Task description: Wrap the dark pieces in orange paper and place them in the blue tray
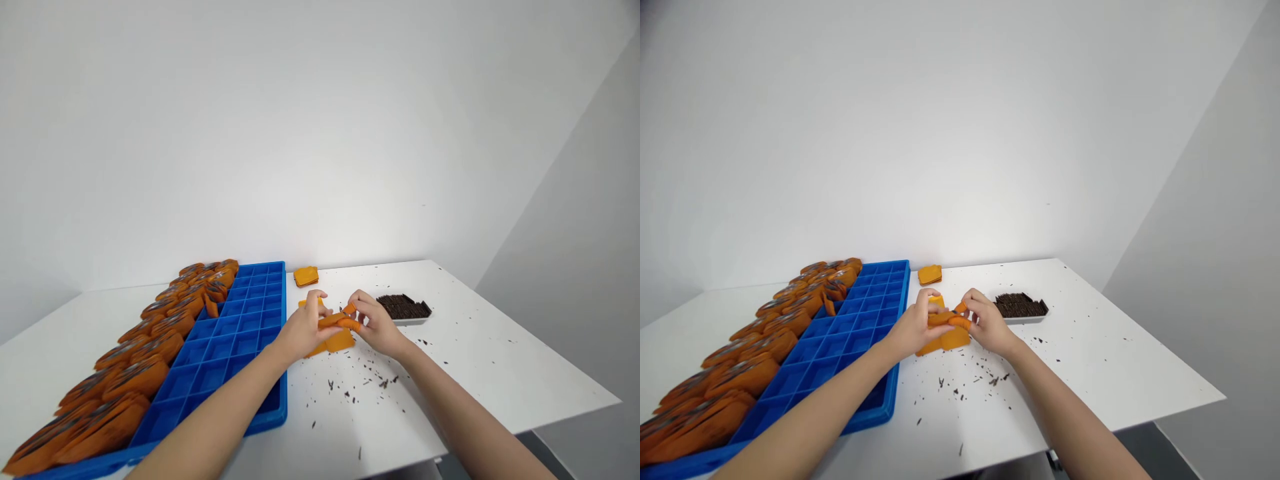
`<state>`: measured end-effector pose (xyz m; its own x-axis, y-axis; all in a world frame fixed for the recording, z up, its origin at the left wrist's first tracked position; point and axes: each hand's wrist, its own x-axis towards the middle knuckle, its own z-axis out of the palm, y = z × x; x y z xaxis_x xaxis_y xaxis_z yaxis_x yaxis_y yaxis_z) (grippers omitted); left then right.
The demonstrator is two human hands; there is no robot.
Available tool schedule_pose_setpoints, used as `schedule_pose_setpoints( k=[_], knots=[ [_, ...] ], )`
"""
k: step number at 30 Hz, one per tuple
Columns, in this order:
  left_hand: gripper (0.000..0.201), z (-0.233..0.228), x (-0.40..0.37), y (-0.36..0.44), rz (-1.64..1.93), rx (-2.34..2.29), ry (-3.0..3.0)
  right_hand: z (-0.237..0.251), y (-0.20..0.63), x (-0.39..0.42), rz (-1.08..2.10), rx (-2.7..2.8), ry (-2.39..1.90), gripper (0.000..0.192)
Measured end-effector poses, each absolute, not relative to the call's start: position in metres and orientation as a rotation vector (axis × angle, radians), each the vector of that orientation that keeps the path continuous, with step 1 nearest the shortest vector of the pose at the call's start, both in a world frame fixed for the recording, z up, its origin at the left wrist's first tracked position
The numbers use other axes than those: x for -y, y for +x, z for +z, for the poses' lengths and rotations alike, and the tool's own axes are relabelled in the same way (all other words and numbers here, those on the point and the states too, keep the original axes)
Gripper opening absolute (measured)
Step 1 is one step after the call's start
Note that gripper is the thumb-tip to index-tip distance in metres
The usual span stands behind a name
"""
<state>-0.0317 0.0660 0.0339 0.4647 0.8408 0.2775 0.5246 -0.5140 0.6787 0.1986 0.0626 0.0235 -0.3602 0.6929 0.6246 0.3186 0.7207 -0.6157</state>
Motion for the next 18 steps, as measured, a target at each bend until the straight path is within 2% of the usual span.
schedule_pose_setpoints(
  k=[2,3,4,5,8,9,11,18],
  knots=[
    [0.090,0.042,-0.066,-0.037,0.845,-1.145,2.346,0.023,0.201,-0.064,0.457,1.970,-0.766,0.031],
    [0.096,0.048,-0.064,-0.040,0.839,-1.155,2.445,0.022,0.202,-0.064,0.438,1.975,-0.763,0.032],
    [0.094,0.055,-0.059,-0.045,0.813,-1.167,2.553,0.022,0.204,-0.065,0.416,1.982,-0.762,0.033],
    [0.084,0.062,-0.053,-0.050,0.751,-1.173,2.654,0.021,0.205,-0.066,0.392,1.988,-0.767,0.033],
    [0.036,0.079,-0.021,-0.073,0.548,-1.306,2.773,0.020,0.208,-0.067,0.332,1.998,-0.811,0.031],
    [0.033,0.080,-0.008,-0.083,0.530,-1.348,2.762,0.020,0.209,-0.067,0.325,1.998,-0.830,0.031],
    [0.040,0.074,0.016,-0.106,0.566,-1.410,2.703,0.019,0.209,-0.067,0.336,1.991,-0.854,0.029],
    [0.042,0.015,0.058,-0.164,0.791,-1.786,2.415,0.045,0.185,-0.083,0.392,2.131,-0.926,0.020]
  ],
)
